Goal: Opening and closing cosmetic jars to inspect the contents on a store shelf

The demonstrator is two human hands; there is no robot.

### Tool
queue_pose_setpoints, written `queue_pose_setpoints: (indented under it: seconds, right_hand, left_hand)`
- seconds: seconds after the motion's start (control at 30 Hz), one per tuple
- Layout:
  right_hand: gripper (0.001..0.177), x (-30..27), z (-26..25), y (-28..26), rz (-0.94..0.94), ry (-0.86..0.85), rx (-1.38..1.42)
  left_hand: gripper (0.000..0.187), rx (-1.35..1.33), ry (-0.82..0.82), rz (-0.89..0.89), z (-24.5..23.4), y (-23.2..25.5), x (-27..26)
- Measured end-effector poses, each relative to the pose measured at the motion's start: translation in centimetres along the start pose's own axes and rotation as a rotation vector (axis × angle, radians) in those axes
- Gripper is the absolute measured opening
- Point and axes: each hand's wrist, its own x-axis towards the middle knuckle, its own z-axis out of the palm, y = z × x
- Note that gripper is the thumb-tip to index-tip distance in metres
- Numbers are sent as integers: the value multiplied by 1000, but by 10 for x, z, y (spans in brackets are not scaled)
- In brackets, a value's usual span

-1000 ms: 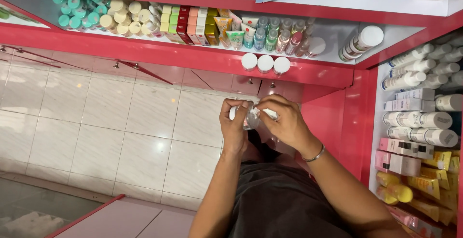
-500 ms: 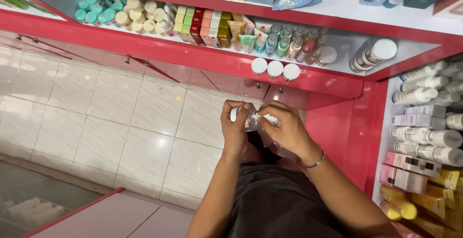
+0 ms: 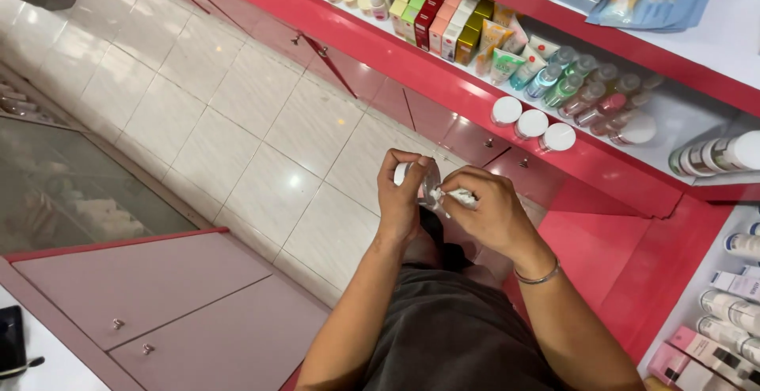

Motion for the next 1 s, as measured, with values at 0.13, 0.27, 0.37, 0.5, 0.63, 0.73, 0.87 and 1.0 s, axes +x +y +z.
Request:
queue_pose_setpoints:
  seconds: [0.13, 0.27, 0.37, 0.5, 0.63, 0.73, 0.87, 1.0]
  right_hand:
    - [10, 15, 6, -6, -41, -5, 81]
    - [5, 25, 9, 1, -29, 37, 11]
    - [4, 27, 9, -8, -35, -25, 16]
    - [8, 30, 10, -7, -101, 43, 49]
    - [8, 35, 5, 3, -72, 85, -21]
    - [4, 31, 7, 2, -39, 25, -19]
    - [7, 29, 7, -11, -58, -13, 73]
    - [7, 34, 9, 4, -68, 55, -16]
  left_hand:
    - [21, -46, 37, -23, -2, 10, 3]
    - [21, -49, 45, -35, -1, 18, 4]
    - [21, -47, 59, -25, -9, 15, 12]
    - [21, -74, 52, -97, -1, 12, 9]
    - [23, -129, 61, -124, 0, 0, 12]
    - [21, -113, 82, -108, -7, -2, 19]
    - [21, -122, 75, -92, -11, -5, 23]
    - [22, -140, 61, -99, -4, -4, 17]
